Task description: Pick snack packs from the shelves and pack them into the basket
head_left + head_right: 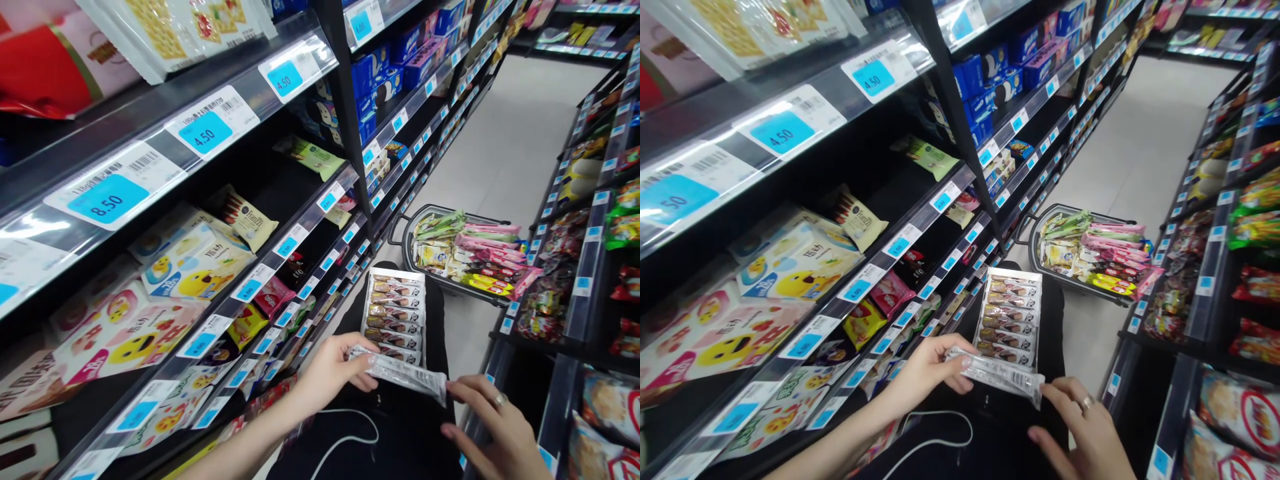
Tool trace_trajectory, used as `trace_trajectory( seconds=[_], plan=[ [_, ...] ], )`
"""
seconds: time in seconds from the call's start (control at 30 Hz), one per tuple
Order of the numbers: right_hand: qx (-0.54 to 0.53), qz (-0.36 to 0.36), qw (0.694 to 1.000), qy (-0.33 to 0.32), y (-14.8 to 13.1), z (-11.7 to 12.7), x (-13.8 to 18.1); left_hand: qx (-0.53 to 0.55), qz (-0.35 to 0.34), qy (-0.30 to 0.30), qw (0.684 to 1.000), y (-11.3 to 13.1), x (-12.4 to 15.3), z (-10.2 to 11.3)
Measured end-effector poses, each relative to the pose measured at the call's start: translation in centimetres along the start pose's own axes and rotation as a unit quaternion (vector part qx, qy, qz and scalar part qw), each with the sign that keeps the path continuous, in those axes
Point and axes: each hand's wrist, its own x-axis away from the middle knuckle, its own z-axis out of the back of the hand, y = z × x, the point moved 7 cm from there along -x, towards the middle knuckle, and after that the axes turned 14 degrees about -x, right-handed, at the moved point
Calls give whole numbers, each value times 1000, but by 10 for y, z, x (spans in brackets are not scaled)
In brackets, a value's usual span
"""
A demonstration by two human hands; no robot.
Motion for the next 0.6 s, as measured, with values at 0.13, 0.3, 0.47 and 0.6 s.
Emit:
trace_trajectory(
  seconds=[0.13,0.3,0.47,0.6],
  plan=[
    [-63,-32,994,80,-2,-2,-4,11,8,-6,1000,1,-3,-1],
    [-62,-46,991,107,-5,-4,-8,3,10,-28,1000,2,-3,-3],
    [12,-2,997,79,-8,-15,-1,-7,13,-23,1000,0,-2,-5],
    [65,21,997,41,1,-26,9,-13,12,-26,999,0,-2,-6]
  ],
)
